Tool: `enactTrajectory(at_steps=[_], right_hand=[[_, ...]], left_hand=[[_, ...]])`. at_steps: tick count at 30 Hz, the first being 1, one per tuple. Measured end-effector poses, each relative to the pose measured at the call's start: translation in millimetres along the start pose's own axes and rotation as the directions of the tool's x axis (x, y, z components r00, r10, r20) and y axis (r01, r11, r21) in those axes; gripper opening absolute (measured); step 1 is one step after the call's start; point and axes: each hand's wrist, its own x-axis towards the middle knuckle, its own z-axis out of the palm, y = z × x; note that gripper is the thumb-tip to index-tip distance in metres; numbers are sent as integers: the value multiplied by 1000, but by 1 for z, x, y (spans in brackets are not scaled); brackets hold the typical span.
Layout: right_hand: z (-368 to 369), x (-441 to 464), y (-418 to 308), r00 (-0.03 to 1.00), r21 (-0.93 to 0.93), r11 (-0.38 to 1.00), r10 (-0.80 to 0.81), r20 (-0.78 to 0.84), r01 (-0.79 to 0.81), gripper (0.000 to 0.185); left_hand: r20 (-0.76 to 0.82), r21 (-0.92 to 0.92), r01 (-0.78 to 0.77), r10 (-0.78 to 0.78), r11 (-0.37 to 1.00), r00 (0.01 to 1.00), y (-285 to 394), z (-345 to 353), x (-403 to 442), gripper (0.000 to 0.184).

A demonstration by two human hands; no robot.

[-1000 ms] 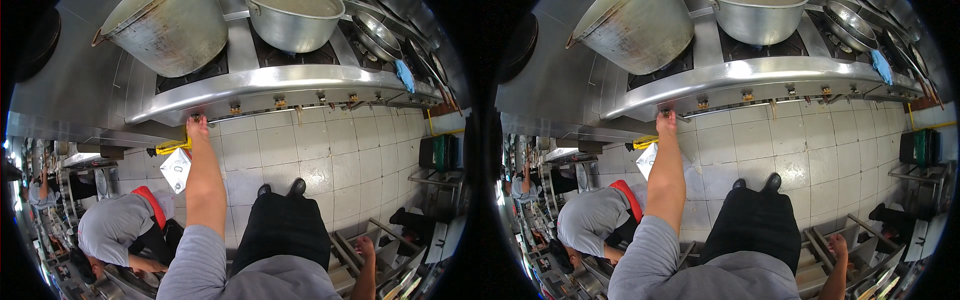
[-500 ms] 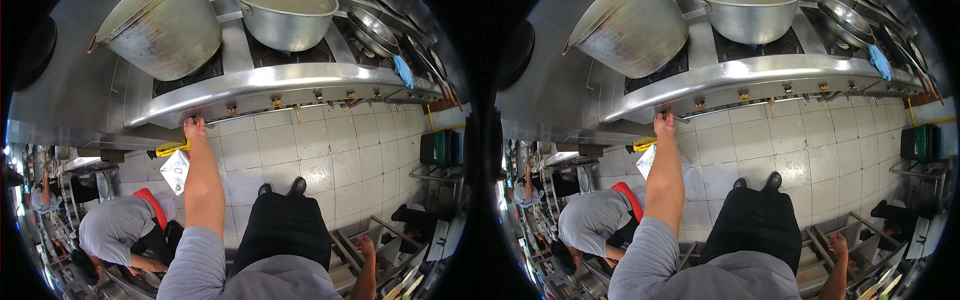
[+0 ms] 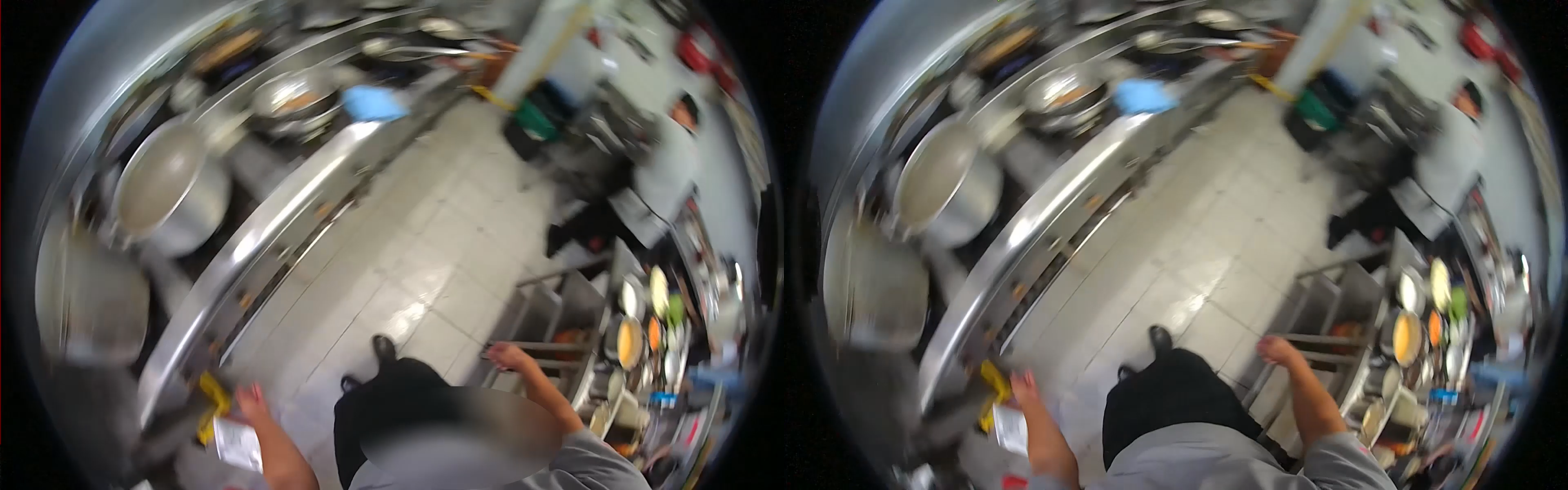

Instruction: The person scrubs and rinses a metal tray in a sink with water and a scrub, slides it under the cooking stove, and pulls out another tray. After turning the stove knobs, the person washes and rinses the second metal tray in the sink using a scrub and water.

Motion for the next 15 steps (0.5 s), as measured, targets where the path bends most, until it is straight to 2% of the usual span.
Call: enactTrajectory(at_steps=[1,2,3,4,5,6,7,8,9,10,12,14,15], right_hand=[[1,10,21,1000,15,1000,1,13,-1,34],[1,17,37,999,22,1000,-2,37,2,35],[1,1,31,999,-35,999,35,10,-34,35],[-2,-13,24,998,-95,993,69,-9,-70,35],[-6,-21,26,998,-80,995,58,5,-58,32],[-7,-24,37,999,-72,996,48,20,-46,29],[-10,-17,59,996,-150,986,-67,60,76,29],[-14,-7,79,979,-224,955,-173,108,194,29],[-16,-7,80,998,-98,995,0,55,6,29],[-19,-9,77,984,40,983,176,31,-177,28],[-32,-8,73,982,103,976,187,35,-189,28],[-63,7,60,982,174,966,187,28,-189,28],[-79,18,54,971,183,954,230,58,-237,28]], left_hand=[[-41,127,19,-14,992,999,-35,-17,10,21],[687,304,-31,-196,952,699,-56,-41,27,9],[294,374,-25,-93,927,951,-100,-25,-12,11],[244,467,391,-541,793,805,-109,-13,-27,6],[-4,577,147,-177,804,984,-162,10,-69,7],[284,563,236,-454,792,845,-180,16,-86,16],[293,794,196,-645,575,706,-200,33,-92,27],[396,911,-184,-654,370,644,-218,53,-118,35],[545,697,-717,-640,-13,542,-234,75,-140,36],[557,530,-842,-706,-104,438,-247,99,-152,32],[572,297,-955,-805,23,159,-254,164,-187,32],[463,466,-884,-861,33,212,-277,207,-167,33],[452,513,-857,-831,-54,323,-288,232,-158,32]])
